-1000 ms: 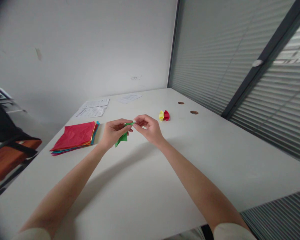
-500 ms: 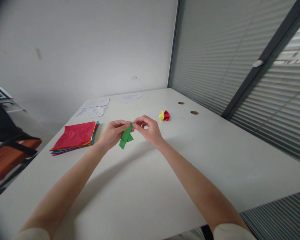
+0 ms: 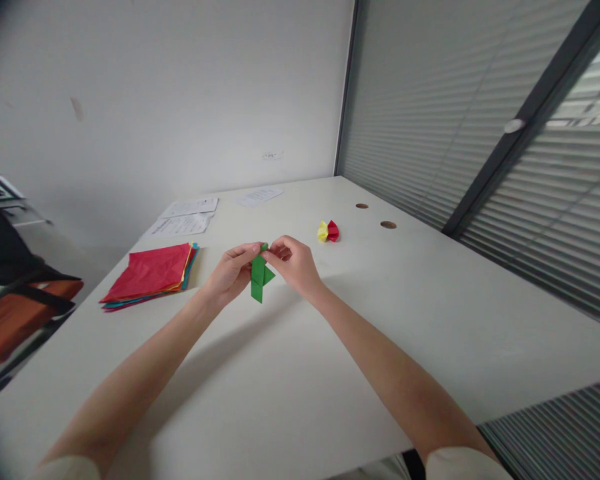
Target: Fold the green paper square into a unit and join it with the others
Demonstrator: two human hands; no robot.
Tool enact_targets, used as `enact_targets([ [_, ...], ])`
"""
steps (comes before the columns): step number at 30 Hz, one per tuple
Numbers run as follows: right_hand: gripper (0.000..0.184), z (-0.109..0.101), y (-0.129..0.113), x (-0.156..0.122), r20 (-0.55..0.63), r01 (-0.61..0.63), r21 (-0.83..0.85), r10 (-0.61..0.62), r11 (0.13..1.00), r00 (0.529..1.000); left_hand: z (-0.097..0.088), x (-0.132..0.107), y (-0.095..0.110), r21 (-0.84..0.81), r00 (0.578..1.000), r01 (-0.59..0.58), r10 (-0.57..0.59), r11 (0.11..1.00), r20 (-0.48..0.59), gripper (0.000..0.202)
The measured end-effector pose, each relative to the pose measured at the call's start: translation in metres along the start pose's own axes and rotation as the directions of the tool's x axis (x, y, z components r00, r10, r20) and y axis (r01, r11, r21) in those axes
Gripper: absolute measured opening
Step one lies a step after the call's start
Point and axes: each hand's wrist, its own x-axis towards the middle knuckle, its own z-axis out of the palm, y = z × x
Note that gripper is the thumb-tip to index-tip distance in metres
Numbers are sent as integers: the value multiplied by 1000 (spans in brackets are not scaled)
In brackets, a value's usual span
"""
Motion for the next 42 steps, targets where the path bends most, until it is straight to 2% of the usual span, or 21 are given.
enact_targets([
  [4, 24, 1, -1, -1, 12, -42, 9, 42, 999, 999, 5, -2, -1, -63, 1000, -8, 8, 998, -10, 21],
  [8, 19, 0, 3, 0, 16, -43, 44, 42, 998, 999, 5, -2, -1, -39, 999, -36, 37, 999, 21, 21],
  [15, 20, -4, 8, 7, -82, -50, 58, 55, 997, 995, 1, 1, -11, 116, 977, -215, 212, 970, 39, 26],
  [21, 16, -5, 4, 4, -90, 48, -44, -52, 998, 995, -2, 3, -15, 261, 956, -279, 294, 924, -19, 36],
  [26, 10, -8, -1, 4, -63, 177, -107, -185, 978, 981, -2, 1, -10, 304, 945, -320, 323, 897, 44, 36],
  [29, 11, -13, -2, 7, -45, 123, -43, -125, 991, 991, -2, 1, -7, 281, 936, -353, 336, 892, 110, 32],
  [35, 28, -17, -4, 11, 49, -109, 219, 101, 970, 994, -8, 1, 3, 257, 924, -362, 309, 896, 225, 25],
  [38, 31, -18, -9, 10, 113, -158, 270, 132, 950, 985, -10, 0, 9, 282, 927, -350, 287, 893, 243, 21],
  [42, 29, -18, -11, 9, 155, -163, 282, 122, 946, 980, -11, -2, 13, 291, 938, -301, 227, 908, 262, 22],
])
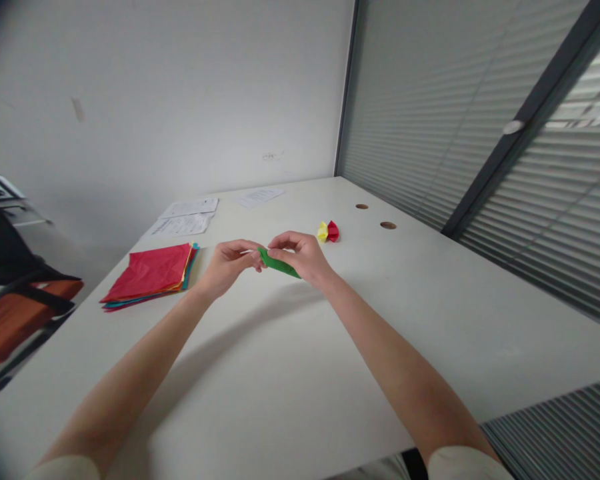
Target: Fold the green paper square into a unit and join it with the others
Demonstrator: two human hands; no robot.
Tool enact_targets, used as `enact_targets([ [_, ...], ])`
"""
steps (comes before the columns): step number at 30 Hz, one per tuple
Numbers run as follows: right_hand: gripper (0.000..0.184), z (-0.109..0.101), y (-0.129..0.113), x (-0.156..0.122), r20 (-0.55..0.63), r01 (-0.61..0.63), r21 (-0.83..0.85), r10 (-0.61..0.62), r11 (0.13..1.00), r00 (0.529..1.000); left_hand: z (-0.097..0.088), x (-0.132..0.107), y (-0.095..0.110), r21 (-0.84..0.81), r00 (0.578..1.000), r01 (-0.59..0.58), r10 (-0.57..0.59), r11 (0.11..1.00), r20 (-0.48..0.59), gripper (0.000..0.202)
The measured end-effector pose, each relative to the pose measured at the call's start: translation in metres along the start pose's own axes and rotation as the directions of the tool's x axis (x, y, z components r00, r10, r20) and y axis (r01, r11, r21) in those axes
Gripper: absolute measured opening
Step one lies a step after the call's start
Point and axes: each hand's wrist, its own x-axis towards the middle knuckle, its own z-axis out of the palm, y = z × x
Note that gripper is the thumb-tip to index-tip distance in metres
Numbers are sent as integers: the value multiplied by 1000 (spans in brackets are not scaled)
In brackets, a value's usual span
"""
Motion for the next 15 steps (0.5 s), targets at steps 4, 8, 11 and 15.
enact_targets([
  [4, 27, -1, 3, 0, 20, 27, -67, -26, 997, 999, -1, 0, -2, -24, 999, 35, -35, 999, -23, 25],
  [8, 24, -1, 1, -1, 42, 131, -223, -125, 966, 991, -3, 2, -4, -14, 994, 59, -60, 998, -94, 28],
  [11, 18, 1, -3, -3, 35, 231, -424, -239, 876, 970, -2, 3, -3, 18, 988, 75, -72, 997, -136, 30],
  [15, 9, 2, -3, -4, 57, 281, -619, -316, 733, 947, 1, 3, -2, 64, 984, 74, -63, 995, -168, 29],
])
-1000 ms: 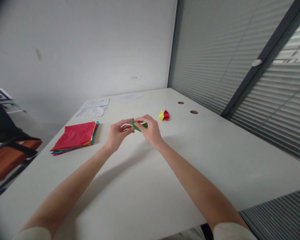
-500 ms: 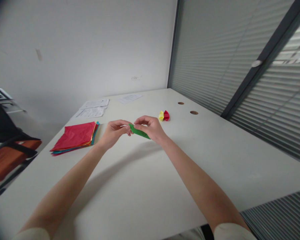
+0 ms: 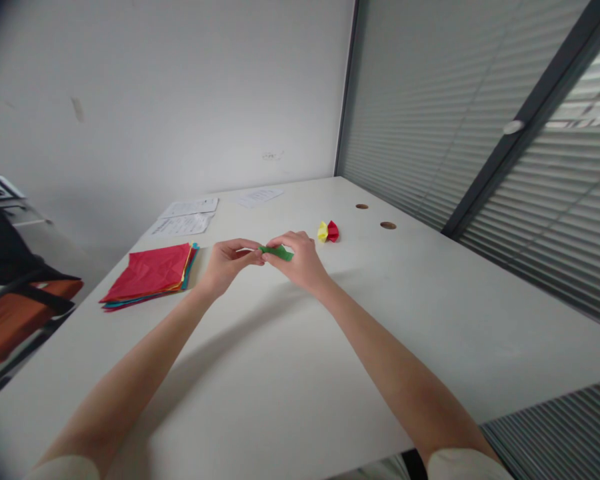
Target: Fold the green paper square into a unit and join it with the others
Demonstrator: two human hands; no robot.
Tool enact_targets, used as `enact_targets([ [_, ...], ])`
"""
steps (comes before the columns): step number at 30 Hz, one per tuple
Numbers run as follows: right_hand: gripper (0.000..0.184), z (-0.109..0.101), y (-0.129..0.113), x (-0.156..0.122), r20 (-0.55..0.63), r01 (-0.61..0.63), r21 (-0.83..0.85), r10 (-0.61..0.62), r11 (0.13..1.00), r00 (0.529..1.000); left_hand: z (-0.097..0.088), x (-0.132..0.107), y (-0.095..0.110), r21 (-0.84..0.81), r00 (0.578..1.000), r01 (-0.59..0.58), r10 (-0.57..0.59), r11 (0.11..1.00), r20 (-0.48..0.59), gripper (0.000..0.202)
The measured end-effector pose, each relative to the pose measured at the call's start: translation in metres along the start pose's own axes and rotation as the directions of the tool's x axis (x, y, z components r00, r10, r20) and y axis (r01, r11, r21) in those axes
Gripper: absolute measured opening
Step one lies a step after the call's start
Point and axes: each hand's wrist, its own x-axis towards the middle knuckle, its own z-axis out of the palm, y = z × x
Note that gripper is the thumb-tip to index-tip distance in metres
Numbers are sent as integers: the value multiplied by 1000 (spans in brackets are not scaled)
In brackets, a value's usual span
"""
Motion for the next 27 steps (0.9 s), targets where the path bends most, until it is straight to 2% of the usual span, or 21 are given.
enact_targets([
  [10, 14, 4, 2, -4, 70, -104, 173, 93, 979, 993, 0, 1, 0, 44, 999, -32, 33, 999, -19, 25],
  [21, 10, 8, -3, -8, 22, -15, 32, 15, 999, 1000, 0, 2, -3, 50, 999, -18, 19, 999, -33, 22],
  [27, 14, 8, 0, -7, 9, 45, 86, -46, 995, 999, -2, 2, -5, 64, 1000, 4, -3, 998, -17, 23],
])
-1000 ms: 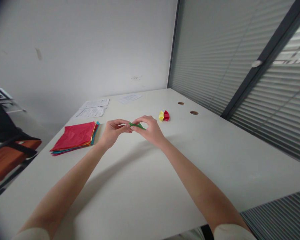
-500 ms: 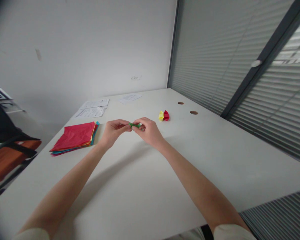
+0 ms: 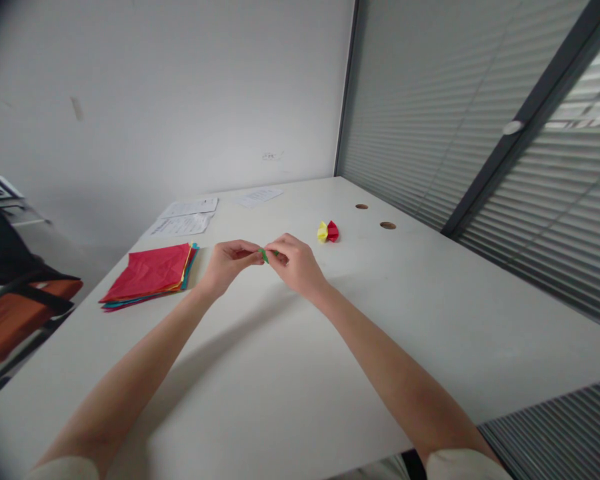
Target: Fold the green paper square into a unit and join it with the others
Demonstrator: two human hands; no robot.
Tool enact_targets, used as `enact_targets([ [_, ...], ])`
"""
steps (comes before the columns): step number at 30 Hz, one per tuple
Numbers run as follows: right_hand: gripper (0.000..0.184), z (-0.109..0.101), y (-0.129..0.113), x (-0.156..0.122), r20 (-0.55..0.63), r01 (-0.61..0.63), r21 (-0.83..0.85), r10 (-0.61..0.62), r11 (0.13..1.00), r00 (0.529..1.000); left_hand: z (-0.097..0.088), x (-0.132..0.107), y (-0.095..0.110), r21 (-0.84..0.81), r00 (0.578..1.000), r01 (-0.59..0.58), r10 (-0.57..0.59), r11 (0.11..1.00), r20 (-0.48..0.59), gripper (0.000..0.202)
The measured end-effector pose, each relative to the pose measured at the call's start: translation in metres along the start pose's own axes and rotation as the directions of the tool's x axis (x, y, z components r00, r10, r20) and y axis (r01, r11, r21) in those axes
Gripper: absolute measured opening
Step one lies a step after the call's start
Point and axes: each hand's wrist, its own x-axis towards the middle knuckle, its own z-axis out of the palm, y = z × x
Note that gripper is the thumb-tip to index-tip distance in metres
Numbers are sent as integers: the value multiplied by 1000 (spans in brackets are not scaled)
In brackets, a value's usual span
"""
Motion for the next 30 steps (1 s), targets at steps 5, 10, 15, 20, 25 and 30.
enact_targets([
  [5, 17, -1, 4, 3, 16, -87, 141, 85, 986, 996, 0, 0, 1, 34, 999, -32, 32, 999, 8, 22],
  [10, 21, 1, 13, 4, 67, -222, 218, 212, 950, 975, 2, 0, 2, 33, 999, -28, 30, 999, -41, 24],
  [15, 22, 2, 15, 4, 48, -258, 252, 254, 933, 966, 4, 0, -4, -39, 995, 2, -6, 999, -95, 25],
  [20, 21, 1, 12, 5, 31, -265, 256, 266, 930, 964, 4, 1, -8, -26, 995, 27, -29, 999, -95, 26],
  [25, 17, 1, 12, 5, 26, -275, 254, 278, 927, 960, 5, 1, -10, -12, 997, 21, -22, 1000, -80, 28],
  [30, 17, 2, 11, 5, 27, -288, 266, 292, 920, 956, 4, 0, -10, 3, 997, 20, -19, 1000, -75, 26],
])
